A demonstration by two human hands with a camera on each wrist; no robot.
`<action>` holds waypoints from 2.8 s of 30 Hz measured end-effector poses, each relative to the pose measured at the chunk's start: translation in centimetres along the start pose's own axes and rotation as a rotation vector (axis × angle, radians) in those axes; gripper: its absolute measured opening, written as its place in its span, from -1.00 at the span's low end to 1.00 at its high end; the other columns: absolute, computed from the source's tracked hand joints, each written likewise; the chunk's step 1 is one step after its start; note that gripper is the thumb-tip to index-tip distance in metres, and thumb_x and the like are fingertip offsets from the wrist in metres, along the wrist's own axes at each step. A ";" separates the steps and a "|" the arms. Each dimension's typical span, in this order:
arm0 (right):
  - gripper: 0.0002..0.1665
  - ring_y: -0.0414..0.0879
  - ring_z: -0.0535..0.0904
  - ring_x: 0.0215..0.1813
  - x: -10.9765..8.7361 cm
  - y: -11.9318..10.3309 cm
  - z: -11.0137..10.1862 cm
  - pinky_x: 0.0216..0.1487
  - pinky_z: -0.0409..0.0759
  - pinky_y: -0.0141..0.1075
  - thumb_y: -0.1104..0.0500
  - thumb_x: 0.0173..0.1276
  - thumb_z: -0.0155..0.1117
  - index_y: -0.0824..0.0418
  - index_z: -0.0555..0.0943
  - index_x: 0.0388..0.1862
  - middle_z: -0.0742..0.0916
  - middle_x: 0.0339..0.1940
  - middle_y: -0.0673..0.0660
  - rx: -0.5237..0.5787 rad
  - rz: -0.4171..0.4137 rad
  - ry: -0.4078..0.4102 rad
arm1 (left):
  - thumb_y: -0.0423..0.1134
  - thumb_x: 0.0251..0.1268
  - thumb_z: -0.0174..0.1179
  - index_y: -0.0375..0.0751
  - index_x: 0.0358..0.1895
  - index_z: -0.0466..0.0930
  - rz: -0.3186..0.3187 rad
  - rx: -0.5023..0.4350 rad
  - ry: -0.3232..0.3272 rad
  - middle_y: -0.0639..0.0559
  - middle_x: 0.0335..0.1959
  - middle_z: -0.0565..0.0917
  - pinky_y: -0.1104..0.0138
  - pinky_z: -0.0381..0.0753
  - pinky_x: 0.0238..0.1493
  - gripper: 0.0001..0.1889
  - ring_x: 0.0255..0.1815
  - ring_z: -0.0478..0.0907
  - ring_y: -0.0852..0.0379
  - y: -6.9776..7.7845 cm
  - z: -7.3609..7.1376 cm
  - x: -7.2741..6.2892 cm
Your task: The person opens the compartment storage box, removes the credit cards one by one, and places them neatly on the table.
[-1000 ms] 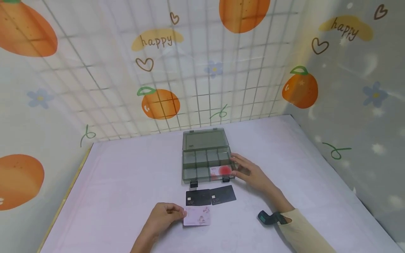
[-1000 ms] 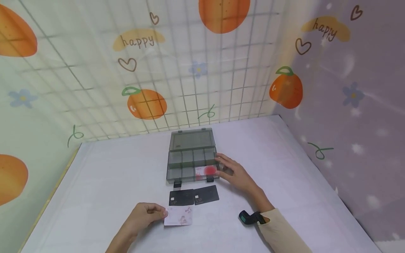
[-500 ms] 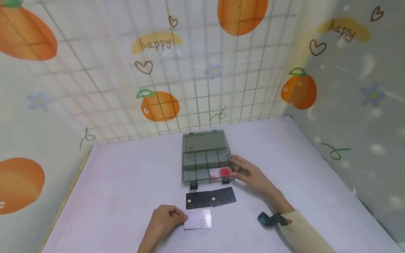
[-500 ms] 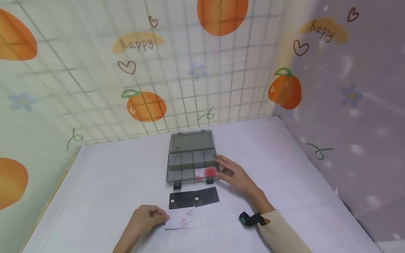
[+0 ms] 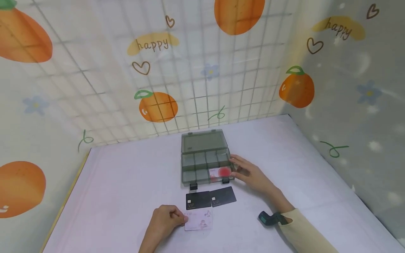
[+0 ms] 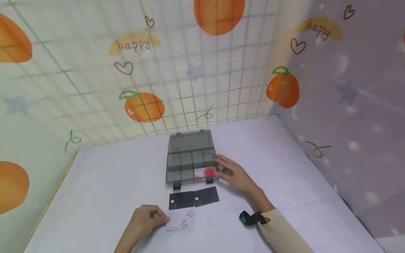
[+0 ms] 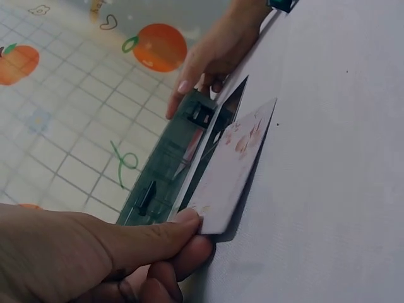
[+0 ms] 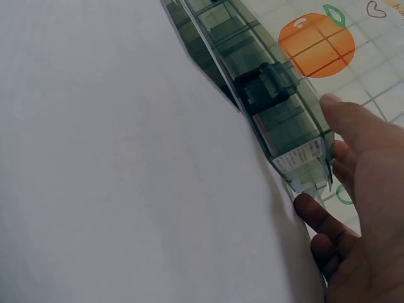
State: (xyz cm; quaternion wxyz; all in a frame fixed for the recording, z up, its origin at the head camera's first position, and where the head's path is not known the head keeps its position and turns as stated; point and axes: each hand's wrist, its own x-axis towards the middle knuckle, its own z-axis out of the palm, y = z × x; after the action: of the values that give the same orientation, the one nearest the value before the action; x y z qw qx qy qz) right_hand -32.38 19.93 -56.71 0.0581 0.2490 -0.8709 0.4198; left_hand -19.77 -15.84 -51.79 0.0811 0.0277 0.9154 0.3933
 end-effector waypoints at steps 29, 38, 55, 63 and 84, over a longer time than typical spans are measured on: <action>-0.26 -0.14 0.56 0.03 0.2 -0.1 -0.3 0.23 0.42 0.10 -0.07 0.42 0.33 0.09 0.39 0.50 0.30 0.58 -0.05 0.030 -0.016 0.003 | -0.13 0.52 0.14 -0.22 -0.05 0.74 0.055 -0.494 0.007 -0.11 -0.20 0.77 0.33 0.64 -0.28 -0.73 -0.27 0.63 -0.07 4.9 -1.5 6.1; -0.25 -0.18 0.56 0.05 -0.2 -0.2 0.4 0.23 0.44 0.05 -0.11 0.41 0.32 0.03 0.38 0.52 0.28 0.58 -0.15 0.052 0.018 -0.015 | -0.07 0.51 0.14 -0.06 -0.01 0.77 0.065 -0.330 -0.026 0.03 -0.23 0.77 0.16 0.62 -0.32 -0.74 -0.31 0.63 -0.05 6.6 -1.7 9.0; -0.25 -0.15 0.57 0.06 0.0 -0.1 0.0 0.24 0.42 0.07 -0.15 0.42 0.29 0.02 0.38 0.52 0.28 0.57 -0.19 0.029 0.029 -0.009 | -0.19 0.54 -0.04 -0.28 0.00 0.74 0.094 -0.184 -0.116 -0.06 -0.18 0.79 0.34 0.38 -0.42 -0.65 -0.24 0.64 -0.13 7.9 -0.2 12.6; -0.25 -0.16 0.57 0.05 0.1 -0.2 -0.1 0.20 0.45 0.04 -0.13 0.42 0.30 0.06 0.38 0.51 0.29 0.58 -0.16 0.023 0.007 -0.008 | -0.23 0.52 -0.02 -0.30 -0.10 0.77 0.097 -0.143 -0.113 -0.06 -0.20 0.79 0.29 0.48 -0.26 -0.66 -0.25 0.64 -0.08 7.9 0.3 13.0; -0.26 -0.15 0.57 0.01 0.0 0.2 -0.2 0.11 0.51 -0.03 -0.05 0.44 0.31 0.16 0.38 0.50 0.32 0.57 0.00 0.010 -0.053 -0.001 | -0.29 0.45 0.00 -0.29 -0.22 0.80 0.080 -0.011 -0.089 -0.08 -0.08 0.76 0.08 0.51 0.06 -0.68 0.19 0.56 -0.07 8.7 1.8 13.7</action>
State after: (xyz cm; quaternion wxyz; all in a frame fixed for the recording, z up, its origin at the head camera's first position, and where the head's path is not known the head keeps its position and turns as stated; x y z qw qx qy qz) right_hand -32.48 20.15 -56.68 0.0675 0.2725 -0.8620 0.4221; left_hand -33.09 -7.00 -48.48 0.1059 0.0811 0.9069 0.3996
